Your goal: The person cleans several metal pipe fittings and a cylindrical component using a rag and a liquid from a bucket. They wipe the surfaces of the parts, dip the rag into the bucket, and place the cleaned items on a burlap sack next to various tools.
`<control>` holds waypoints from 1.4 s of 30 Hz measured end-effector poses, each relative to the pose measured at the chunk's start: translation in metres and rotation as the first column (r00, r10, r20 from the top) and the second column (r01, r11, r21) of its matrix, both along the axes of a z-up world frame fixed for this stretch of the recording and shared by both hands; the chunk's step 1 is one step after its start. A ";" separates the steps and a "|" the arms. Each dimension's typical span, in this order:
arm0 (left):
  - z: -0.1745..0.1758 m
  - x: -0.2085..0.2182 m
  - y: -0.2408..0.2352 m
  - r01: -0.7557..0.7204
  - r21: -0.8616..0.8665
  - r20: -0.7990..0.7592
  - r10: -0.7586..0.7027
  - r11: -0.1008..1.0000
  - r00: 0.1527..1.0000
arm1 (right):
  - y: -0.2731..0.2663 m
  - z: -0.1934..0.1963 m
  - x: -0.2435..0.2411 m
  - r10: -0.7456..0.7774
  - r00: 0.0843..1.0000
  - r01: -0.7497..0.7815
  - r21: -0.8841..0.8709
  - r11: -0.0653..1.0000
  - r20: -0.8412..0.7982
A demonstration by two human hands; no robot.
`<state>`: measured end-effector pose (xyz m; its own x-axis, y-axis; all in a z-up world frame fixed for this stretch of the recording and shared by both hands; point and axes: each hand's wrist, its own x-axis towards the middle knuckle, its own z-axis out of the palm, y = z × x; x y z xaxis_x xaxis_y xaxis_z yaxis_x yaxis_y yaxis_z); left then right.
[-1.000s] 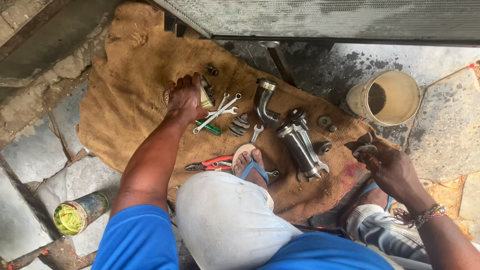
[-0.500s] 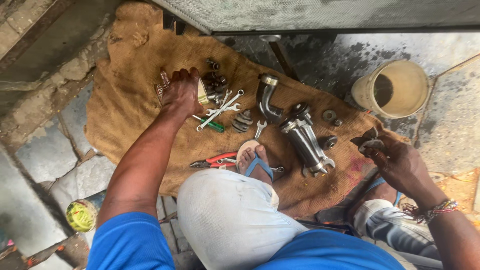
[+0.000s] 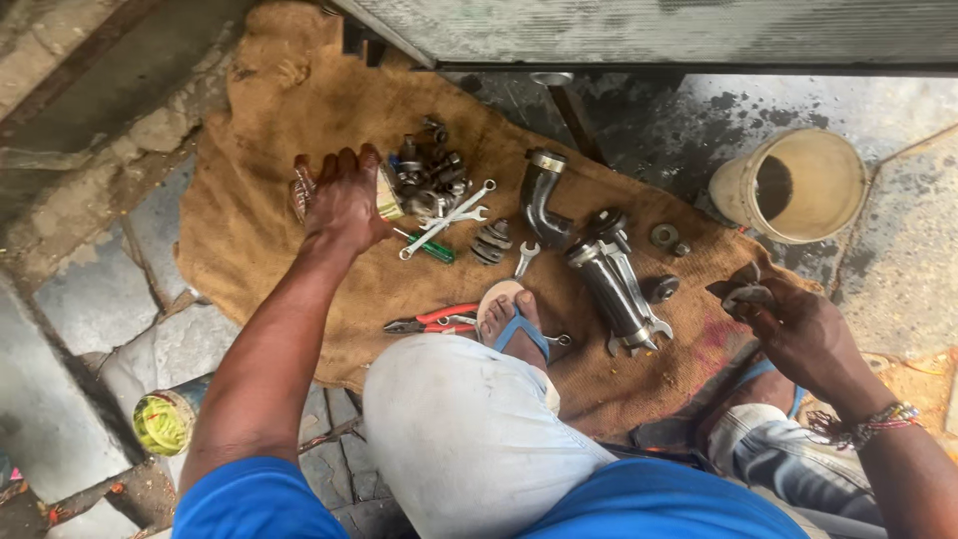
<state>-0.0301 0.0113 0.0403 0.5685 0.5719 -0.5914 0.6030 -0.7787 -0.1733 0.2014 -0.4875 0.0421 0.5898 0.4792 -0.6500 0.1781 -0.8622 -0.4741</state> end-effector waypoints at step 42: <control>-0.020 -0.053 -0.006 0.033 0.031 0.035 -0.034 0.999 0.999 | -0.002 -0.005 0.003 0.033 0.999 -0.034 0.066 0.997 0.021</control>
<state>-0.0835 0.0050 0.0207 0.6080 0.5694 -0.5534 0.5825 -0.7934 -0.1764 0.2040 -0.4895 0.0368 0.5851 0.5407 -0.6044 0.2159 -0.8223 -0.5266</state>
